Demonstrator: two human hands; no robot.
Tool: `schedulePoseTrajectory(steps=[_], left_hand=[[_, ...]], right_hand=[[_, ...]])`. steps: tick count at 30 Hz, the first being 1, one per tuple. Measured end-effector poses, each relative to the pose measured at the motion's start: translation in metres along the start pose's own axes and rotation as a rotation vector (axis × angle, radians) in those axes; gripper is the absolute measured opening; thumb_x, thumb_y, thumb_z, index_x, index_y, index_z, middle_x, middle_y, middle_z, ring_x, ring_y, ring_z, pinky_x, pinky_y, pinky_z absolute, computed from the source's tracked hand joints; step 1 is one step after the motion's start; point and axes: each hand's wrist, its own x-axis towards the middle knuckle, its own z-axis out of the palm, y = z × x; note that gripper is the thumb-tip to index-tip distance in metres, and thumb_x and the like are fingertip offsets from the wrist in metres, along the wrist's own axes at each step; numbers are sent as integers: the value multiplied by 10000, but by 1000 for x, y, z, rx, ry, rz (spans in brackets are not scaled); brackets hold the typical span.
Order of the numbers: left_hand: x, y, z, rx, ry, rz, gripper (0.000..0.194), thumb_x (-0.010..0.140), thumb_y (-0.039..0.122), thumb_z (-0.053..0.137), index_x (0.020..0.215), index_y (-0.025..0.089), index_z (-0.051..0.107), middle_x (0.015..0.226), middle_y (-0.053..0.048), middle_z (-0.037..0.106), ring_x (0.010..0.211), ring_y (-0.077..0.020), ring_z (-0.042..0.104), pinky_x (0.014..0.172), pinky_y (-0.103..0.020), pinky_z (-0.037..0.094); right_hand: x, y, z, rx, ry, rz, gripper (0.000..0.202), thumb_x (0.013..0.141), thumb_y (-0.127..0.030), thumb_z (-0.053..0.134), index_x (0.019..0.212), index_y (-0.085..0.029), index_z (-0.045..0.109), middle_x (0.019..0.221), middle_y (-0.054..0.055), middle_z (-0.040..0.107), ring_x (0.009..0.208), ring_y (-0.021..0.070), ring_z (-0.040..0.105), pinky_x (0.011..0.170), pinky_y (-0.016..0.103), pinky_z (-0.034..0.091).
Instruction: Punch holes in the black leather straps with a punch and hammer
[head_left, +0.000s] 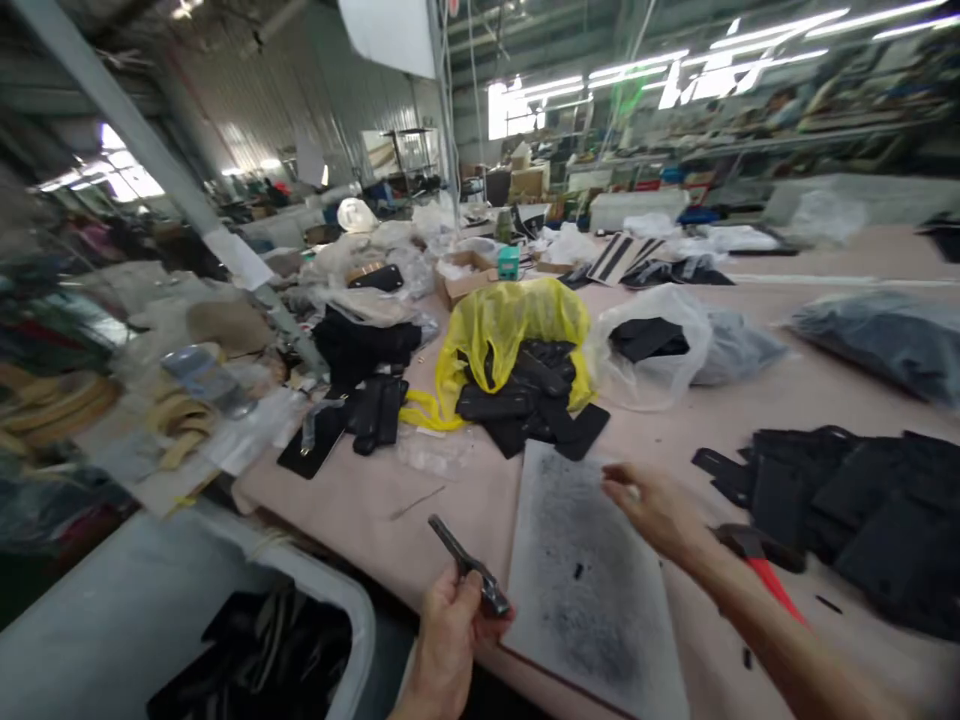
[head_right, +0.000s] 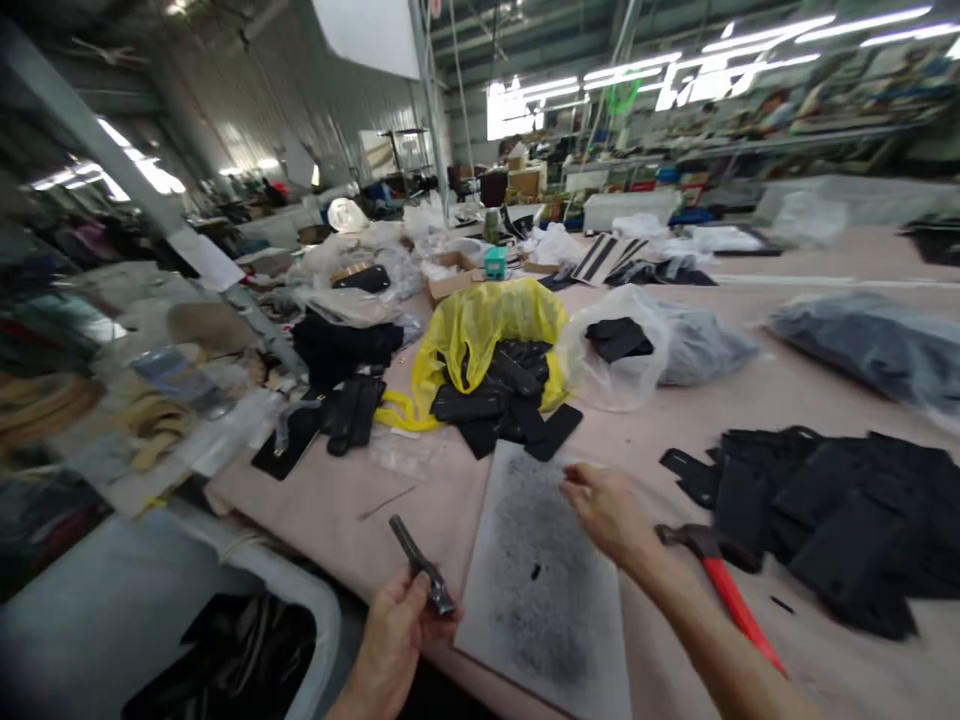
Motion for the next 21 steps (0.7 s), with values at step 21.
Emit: schedulePoseTrajectory(steps=[21], left_hand=[[-28, 26, -54, -701, 80, -347, 283, 938, 229, 496, 739, 87, 638, 656, -86, 699, 595, -185, 694, 515, -245, 542]], right_hand=[[20, -208, 186, -525, -736, -653, 283, 923, -121, 365, 1101, -116, 584, 999, 136, 647, 837, 227, 626, 735, 314, 454]])
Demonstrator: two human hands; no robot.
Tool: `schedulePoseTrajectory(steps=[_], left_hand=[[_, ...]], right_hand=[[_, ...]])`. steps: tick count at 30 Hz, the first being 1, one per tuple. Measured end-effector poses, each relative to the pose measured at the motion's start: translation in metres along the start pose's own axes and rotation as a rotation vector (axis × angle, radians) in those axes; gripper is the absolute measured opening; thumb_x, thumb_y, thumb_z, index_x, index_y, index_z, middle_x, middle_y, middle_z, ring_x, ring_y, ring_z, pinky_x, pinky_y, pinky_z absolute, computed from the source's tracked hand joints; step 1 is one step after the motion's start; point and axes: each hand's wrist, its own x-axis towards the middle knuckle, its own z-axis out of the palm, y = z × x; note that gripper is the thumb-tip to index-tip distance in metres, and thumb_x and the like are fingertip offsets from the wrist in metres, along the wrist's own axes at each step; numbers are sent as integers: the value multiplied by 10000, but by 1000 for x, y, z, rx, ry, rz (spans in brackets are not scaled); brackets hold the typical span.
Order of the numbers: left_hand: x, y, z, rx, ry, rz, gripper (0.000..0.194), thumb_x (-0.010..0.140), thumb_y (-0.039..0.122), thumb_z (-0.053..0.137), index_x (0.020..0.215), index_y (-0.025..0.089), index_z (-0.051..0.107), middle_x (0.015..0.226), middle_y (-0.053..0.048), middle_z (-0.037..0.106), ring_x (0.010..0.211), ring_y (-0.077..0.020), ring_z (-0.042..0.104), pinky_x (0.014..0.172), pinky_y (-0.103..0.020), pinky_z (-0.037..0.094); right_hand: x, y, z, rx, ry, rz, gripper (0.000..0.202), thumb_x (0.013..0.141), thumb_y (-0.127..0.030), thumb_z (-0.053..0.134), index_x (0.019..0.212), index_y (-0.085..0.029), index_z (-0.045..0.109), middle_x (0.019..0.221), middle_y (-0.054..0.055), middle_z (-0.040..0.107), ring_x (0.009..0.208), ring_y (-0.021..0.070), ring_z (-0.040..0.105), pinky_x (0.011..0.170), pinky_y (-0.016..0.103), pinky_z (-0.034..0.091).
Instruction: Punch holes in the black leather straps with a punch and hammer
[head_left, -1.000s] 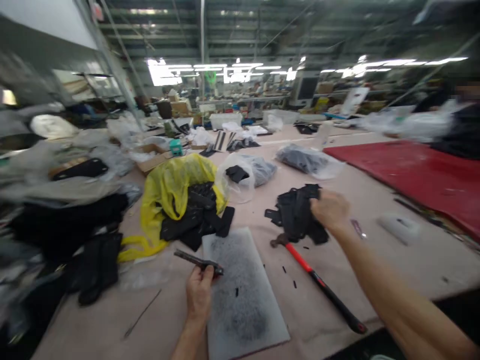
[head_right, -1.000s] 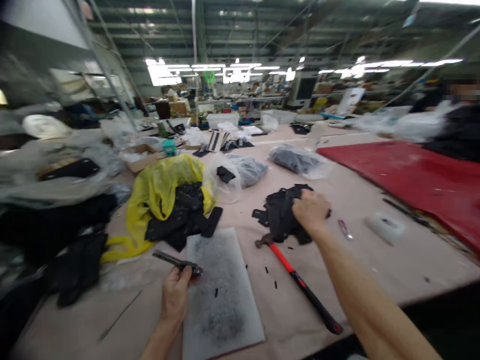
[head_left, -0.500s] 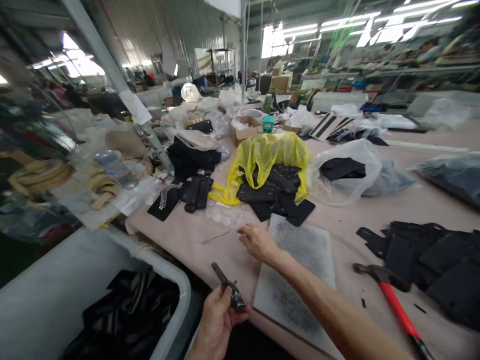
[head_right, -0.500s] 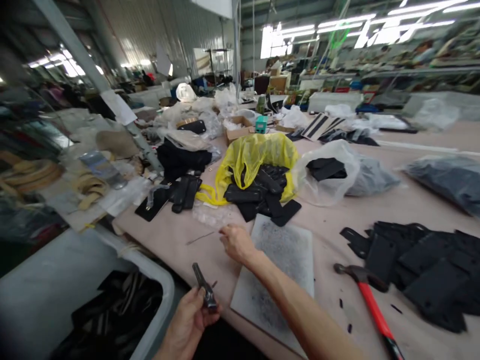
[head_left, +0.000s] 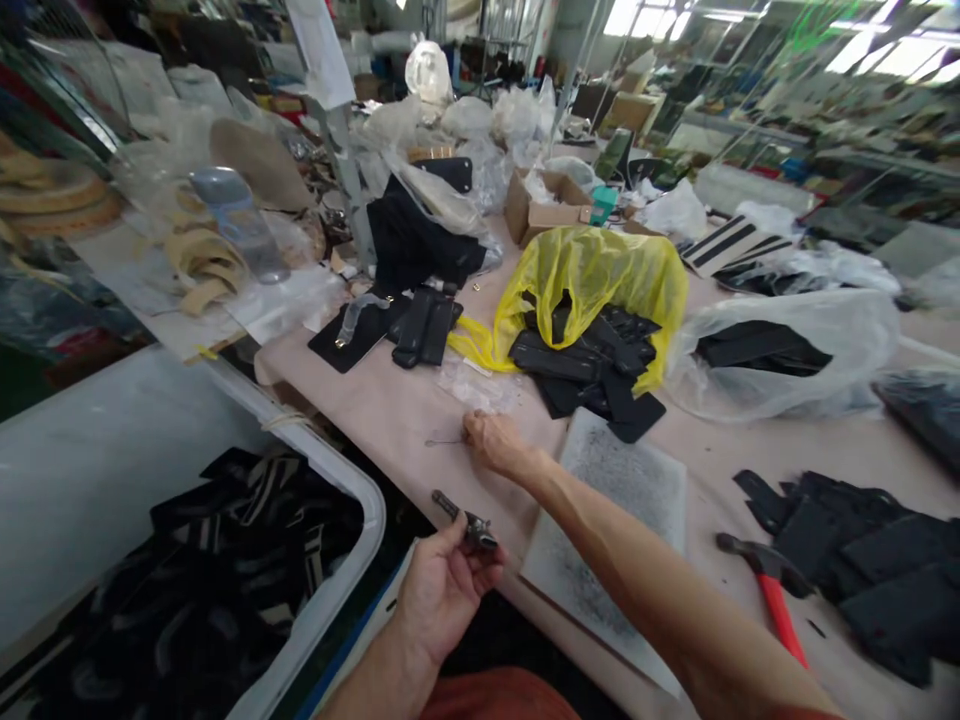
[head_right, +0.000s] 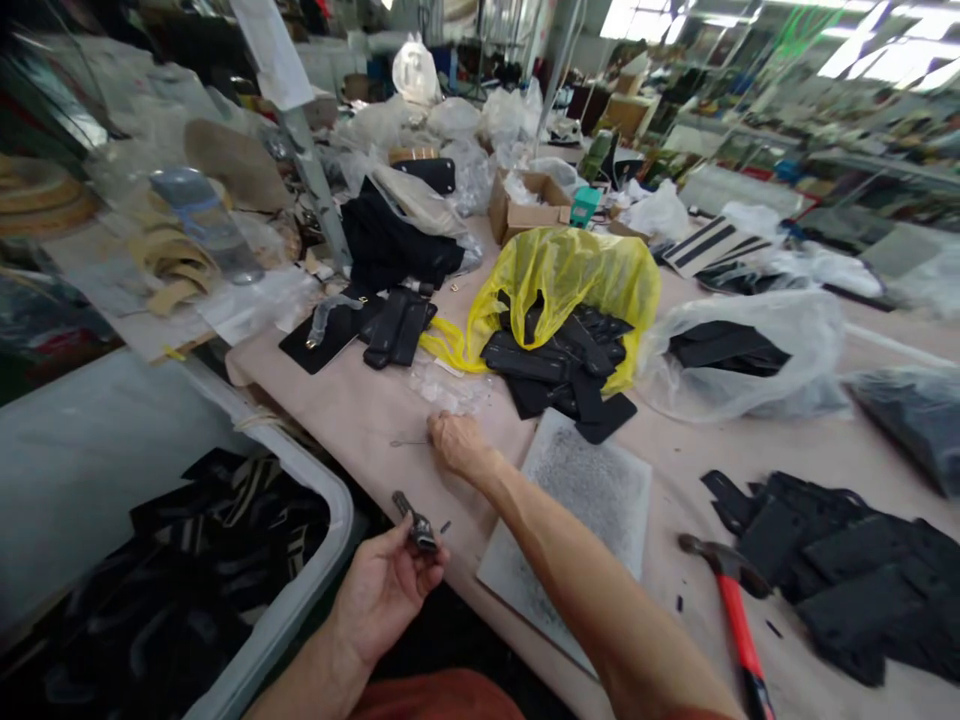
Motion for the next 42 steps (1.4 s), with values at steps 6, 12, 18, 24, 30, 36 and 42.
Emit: schedulePoseTrajectory(steps=[6, 12, 18, 24, 30, 36, 42], left_hand=[[-4, 13, 2, -118, 26, 20, 310, 962, 221, 463, 743, 99, 645, 652, -66, 706, 592, -172, 700, 521, -244, 566], [-7, 14, 0, -175, 115, 33, 309, 970, 201, 457, 739, 100, 636, 626, -58, 700, 562, -154, 696, 502, -218, 559], [-16, 8, -6, -252, 220, 114, 232, 948, 141, 492, 759, 108, 624, 663, -64, 718, 582, -163, 710, 515, -228, 571], [-15, 1, -19, -248, 238, 158, 203, 943, 109, 485, 788, 110, 616, 684, -68, 719, 591, -156, 705, 538, -239, 580], [-8, -5, -39, -272, 179, 153, 192, 935, 158, 526, 782, 100, 627, 697, -72, 718, 621, -167, 707, 563, -265, 590], [-10, -2, -45, -294, 212, 174, 209, 932, 140, 527, 755, 95, 627, 668, -72, 716, 583, -161, 701, 531, -248, 584], [-13, 1, -44, -294, 234, 148, 245, 949, 147, 496, 751, 91, 628, 663, -76, 719, 598, -167, 714, 543, -247, 593]], right_hand=[[-4, -13, 5, 10, -7, -69, 268, 876, -106, 420, 1087, -84, 585, 1048, 192, 650, 942, 273, 618, 816, 364, 448], [-28, -10, -3, 146, 68, 47, 158, 808, -102, 454, 903, -115, 579, 829, 125, 676, 755, 208, 638, 654, 279, 445], [-105, -34, -31, 1025, 305, 69, 113, 925, -224, 394, 832, -205, 455, 716, -16, 585, 631, 117, 578, 594, 229, 455], [-158, -70, -18, 1664, 64, 82, 362, 888, -345, 574, 1215, -211, 495, 648, -69, 538, 473, 86, 465, 459, 205, 405], [-173, -82, -15, 1955, -40, 155, 240, 828, -347, 670, 943, -138, 692, 628, -1, 595, 465, 78, 521, 457, 190, 384], [-185, -93, -17, 1951, 124, 50, 363, 764, -386, 759, 1067, -195, 701, 742, 13, 620, 637, 122, 605, 619, 243, 482], [-186, -105, 9, 1159, 705, -21, 246, 947, -208, 503, 1122, -270, 665, 708, -7, 614, 534, 107, 572, 507, 222, 460]])
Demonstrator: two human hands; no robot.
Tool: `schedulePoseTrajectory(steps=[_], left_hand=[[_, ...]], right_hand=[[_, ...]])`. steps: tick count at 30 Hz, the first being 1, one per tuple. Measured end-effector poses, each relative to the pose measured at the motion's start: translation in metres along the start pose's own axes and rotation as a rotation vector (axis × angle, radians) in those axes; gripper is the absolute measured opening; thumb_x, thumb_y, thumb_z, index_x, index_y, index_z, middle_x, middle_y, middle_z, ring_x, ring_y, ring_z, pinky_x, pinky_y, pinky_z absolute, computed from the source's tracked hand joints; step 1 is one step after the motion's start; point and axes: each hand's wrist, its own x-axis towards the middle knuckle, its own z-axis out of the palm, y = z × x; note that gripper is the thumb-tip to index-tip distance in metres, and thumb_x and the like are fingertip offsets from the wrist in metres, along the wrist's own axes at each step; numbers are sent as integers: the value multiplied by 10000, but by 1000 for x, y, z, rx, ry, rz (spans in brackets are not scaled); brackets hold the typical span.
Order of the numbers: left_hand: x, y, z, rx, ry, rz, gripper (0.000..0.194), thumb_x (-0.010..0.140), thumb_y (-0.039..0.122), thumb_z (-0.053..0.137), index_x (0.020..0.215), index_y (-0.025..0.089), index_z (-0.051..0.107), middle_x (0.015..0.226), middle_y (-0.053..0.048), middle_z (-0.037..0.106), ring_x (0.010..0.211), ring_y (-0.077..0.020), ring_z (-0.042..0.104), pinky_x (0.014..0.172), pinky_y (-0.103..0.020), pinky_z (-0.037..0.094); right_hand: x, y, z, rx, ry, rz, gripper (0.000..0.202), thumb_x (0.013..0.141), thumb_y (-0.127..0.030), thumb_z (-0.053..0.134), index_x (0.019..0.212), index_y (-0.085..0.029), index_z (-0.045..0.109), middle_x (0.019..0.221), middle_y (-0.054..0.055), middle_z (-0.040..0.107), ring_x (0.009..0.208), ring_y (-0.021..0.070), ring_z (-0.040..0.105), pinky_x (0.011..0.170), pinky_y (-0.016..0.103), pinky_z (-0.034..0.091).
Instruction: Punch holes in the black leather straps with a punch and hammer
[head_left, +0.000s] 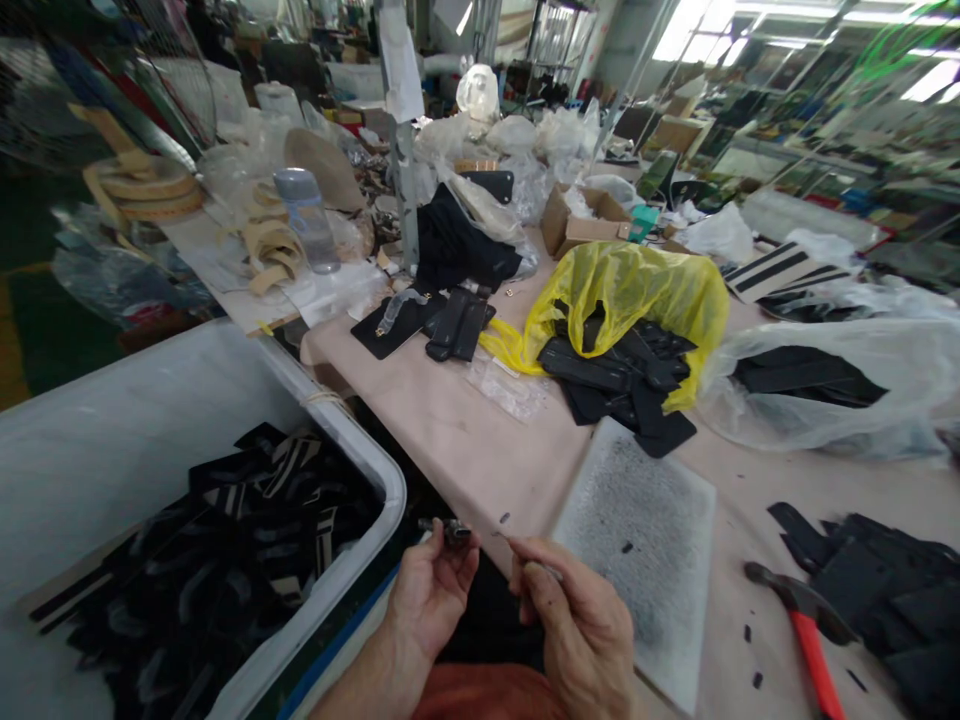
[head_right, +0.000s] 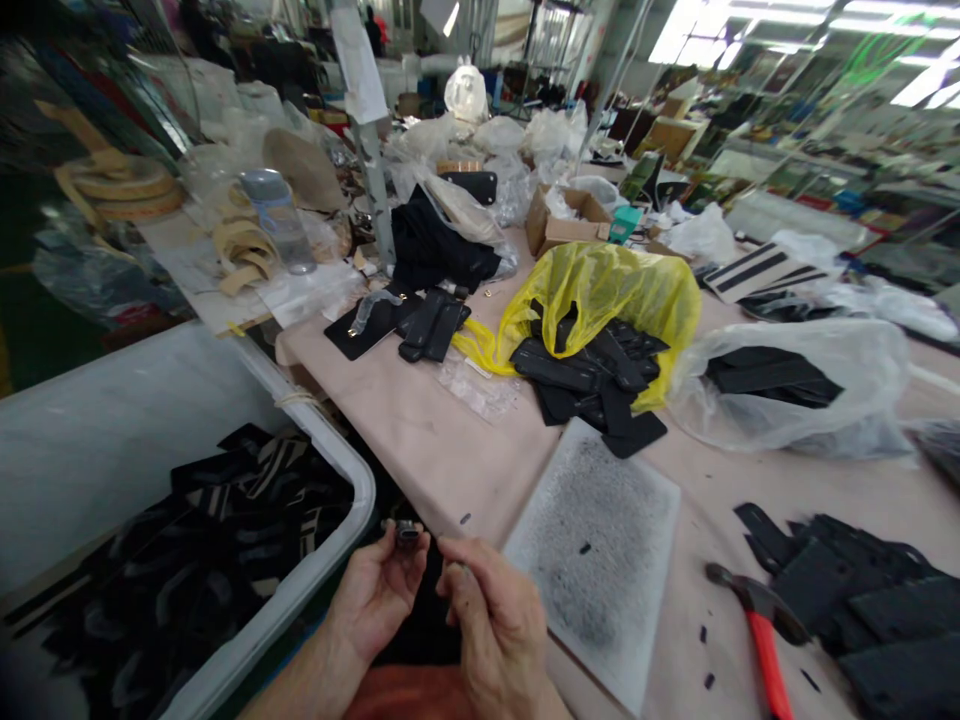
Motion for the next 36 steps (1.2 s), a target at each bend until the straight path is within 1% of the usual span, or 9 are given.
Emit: schedulePoseTrajectory(steps=[1, 3, 7, 13, 16, 21, 28, 33, 36], left_hand=[[1, 0, 0, -2, 0, -5, 254, 953, 148, 489, 748, 90, 629, 663, -76, 719, 600, -167, 715, 548, -245, 594], [3, 1, -1, -4, -1, -14, 267, 956, 151, 480, 746, 87, 632, 665, -77, 720, 607, -167, 717, 546, -237, 592], [7, 3, -4, -14, -15, -9, 258, 950, 154, 496, 747, 84, 639, 675, -79, 724, 617, -169, 719, 539, -233, 588], [13, 5, -7, -46, -38, -21, 242, 944, 150, 508, 764, 76, 652, 701, -91, 735, 638, -177, 724, 579, -262, 606], [14, 5, -7, -63, -58, -32, 241, 941, 142, 510, 759, 75, 653, 711, -95, 736, 655, -180, 727, 598, -265, 607], [17, 5, -10, -71, -54, -34, 251, 944, 140, 501, 759, 63, 653, 717, -110, 735, 652, -179, 724, 610, -269, 607], [24, 4, -16, -72, -124, -53, 225, 942, 158, 518, 784, 79, 658, 736, -97, 736, 667, -173, 718, 637, -281, 606], [20, 6, -15, -44, -156, -124, 267, 954, 229, 504, 807, 72, 662, 720, -96, 725, 621, -171, 700, 589, -274, 582], [17, 7, -12, -58, -142, -119, 271, 963, 224, 483, 835, 62, 660, 740, -104, 730, 625, -169, 705, 581, -264, 585]], right_hand=[[-1, 1, 3, -84, 10, -78, 269, 941, -182, 492, 1141, -274, 648, 722, -7, 608, 538, 108, 567, 498, 222, 453], [0, 2, 9, -183, 36, -153, 281, 939, -149, 458, 1143, -263, 615, 727, -9, 585, 543, 108, 560, 491, 218, 447], [5, 3, 21, -235, 88, -146, 247, 952, -115, 396, 1102, -241, 548, 684, -37, 553, 492, 83, 539, 461, 183, 435], [14, 7, 29, -338, 102, -178, 231, 943, -96, 408, 1077, -233, 536, 697, -39, 598, 537, 84, 598, 517, 173, 482], [16, 10, 31, -357, 95, -193, 232, 940, -88, 416, 1078, -228, 539, 708, -32, 610, 560, 85, 613, 529, 171, 487], [20, 12, 33, -394, 93, -228, 224, 933, -78, 433, 1053, -222, 555, 702, -23, 614, 571, 93, 610, 549, 181, 498], [20, 16, 37, -360, 28, -212, 243, 929, -83, 429, 1067, -228, 567, 763, -5, 638, 621, 107, 617, 583, 205, 504], [16, 23, 43, -310, -42, -220, 254, 923, -74, 424, 1066, -212, 580, 835, 31, 661, 717, 138, 643, 635, 239, 522], [14, 20, 40, -334, -28, -197, 261, 919, -73, 432, 1081, -215, 579, 836, 29, 658, 716, 136, 646, 634, 236, 519]])
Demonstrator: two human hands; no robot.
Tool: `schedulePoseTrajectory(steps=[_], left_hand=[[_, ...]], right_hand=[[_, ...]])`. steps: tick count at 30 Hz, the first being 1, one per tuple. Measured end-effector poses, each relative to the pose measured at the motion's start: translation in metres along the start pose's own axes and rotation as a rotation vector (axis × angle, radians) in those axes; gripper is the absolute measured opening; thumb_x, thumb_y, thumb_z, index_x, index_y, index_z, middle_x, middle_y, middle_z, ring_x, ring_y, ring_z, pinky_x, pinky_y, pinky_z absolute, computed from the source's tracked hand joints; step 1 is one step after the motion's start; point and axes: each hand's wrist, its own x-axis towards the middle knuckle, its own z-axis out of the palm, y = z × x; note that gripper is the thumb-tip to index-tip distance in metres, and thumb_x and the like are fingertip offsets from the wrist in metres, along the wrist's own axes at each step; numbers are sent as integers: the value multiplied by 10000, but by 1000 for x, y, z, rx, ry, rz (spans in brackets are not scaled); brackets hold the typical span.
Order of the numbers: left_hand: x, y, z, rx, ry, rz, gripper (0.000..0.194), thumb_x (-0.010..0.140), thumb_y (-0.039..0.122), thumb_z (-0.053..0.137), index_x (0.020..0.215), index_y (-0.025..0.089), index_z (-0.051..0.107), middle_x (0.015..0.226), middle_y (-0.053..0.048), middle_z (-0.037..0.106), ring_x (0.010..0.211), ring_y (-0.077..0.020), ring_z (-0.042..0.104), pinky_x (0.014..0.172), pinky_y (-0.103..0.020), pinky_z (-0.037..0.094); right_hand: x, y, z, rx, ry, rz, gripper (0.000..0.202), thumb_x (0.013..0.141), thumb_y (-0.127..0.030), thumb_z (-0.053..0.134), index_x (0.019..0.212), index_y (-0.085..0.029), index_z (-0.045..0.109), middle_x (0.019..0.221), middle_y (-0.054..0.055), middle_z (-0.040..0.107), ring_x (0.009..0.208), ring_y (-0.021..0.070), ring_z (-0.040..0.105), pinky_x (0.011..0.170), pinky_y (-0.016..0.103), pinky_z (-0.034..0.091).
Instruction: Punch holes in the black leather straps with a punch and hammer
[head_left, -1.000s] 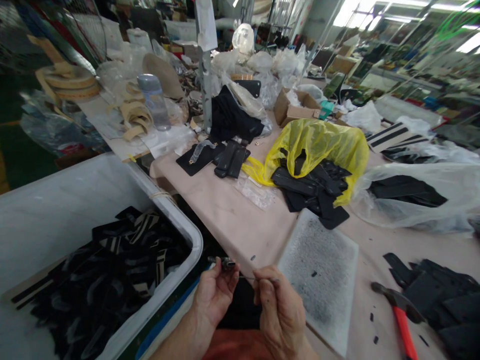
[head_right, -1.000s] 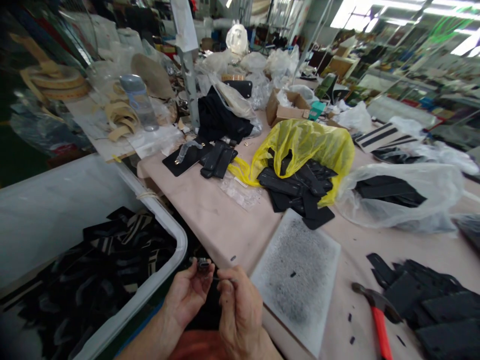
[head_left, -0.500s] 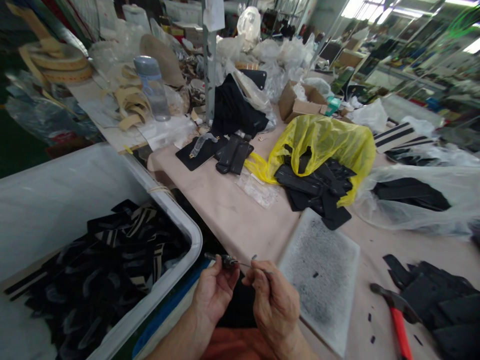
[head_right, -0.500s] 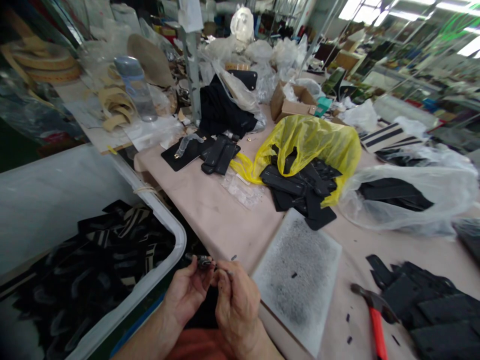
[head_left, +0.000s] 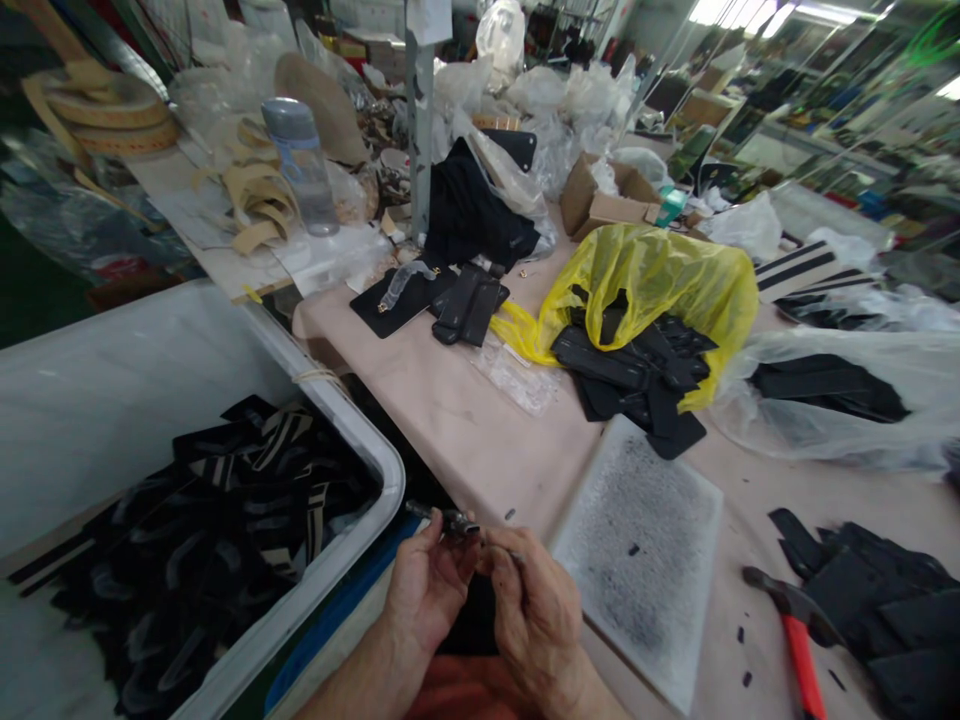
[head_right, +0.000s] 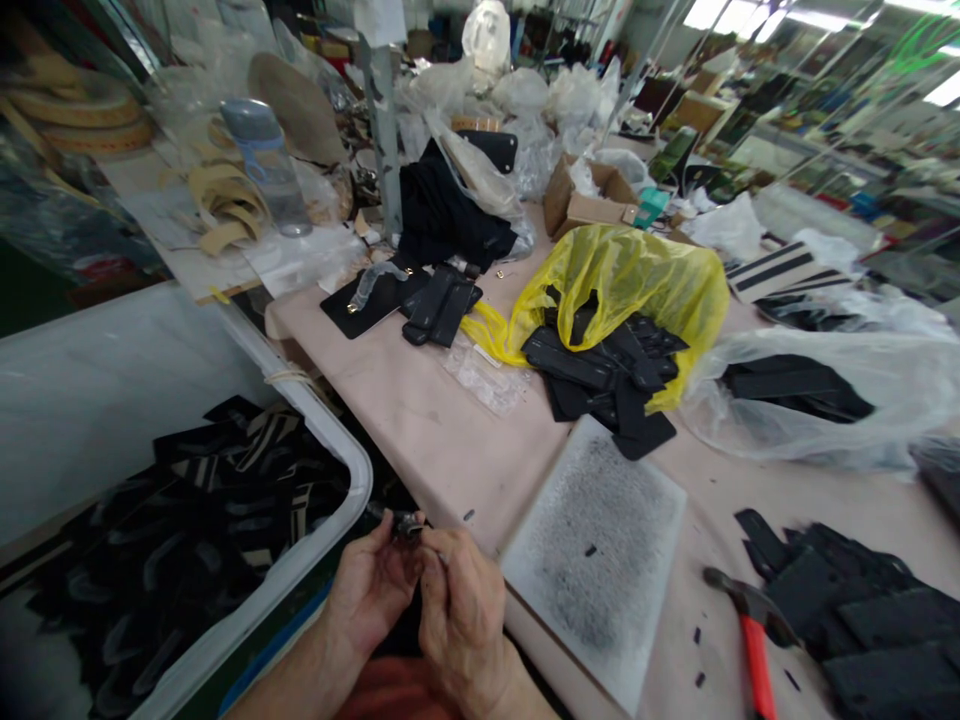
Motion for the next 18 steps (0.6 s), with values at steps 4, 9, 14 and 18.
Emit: schedulePoseTrajectory(steps=[4, 9, 14, 18], left_hand=[[-1, 2, 4, -28, 61, 30, 234, 961, 187, 483, 863, 55, 649, 775, -112, 742, 632, -162, 713, 574, -241, 594], [0, 2, 5, -29, 36, 24, 244, 965, 188, 470, 863, 59, 650, 762, -113, 735, 635, -164, 711, 578, -252, 598], [0, 0, 3, -25, 2, -8, 289, 974, 219, 452, 877, 43, 660, 730, -114, 724, 607, -162, 695, 573, -264, 588], [1, 1, 2, -39, 60, 9, 247, 966, 193, 470, 881, 49, 651, 764, -118, 736, 632, -164, 708, 575, -249, 586]], right_hand=[[0, -3, -9, -40, 42, -10, 274, 910, -74, 448, 1108, -224, 563, 805, 16, 649, 685, 131, 640, 631, 236, 514], [1, 3, 0, -43, 39, -29, 265, 916, -81, 444, 1100, -219, 574, 840, 35, 677, 731, 147, 661, 646, 250, 528], [1, 2, 4, -13, 17, 3, 256, 929, -89, 419, 1061, -216, 598, 820, 34, 669, 703, 140, 646, 636, 245, 522], [2, 0, -1, -53, 54, -6, 226, 919, -97, 451, 1049, -216, 593, 802, 22, 657, 688, 135, 640, 622, 238, 504]])
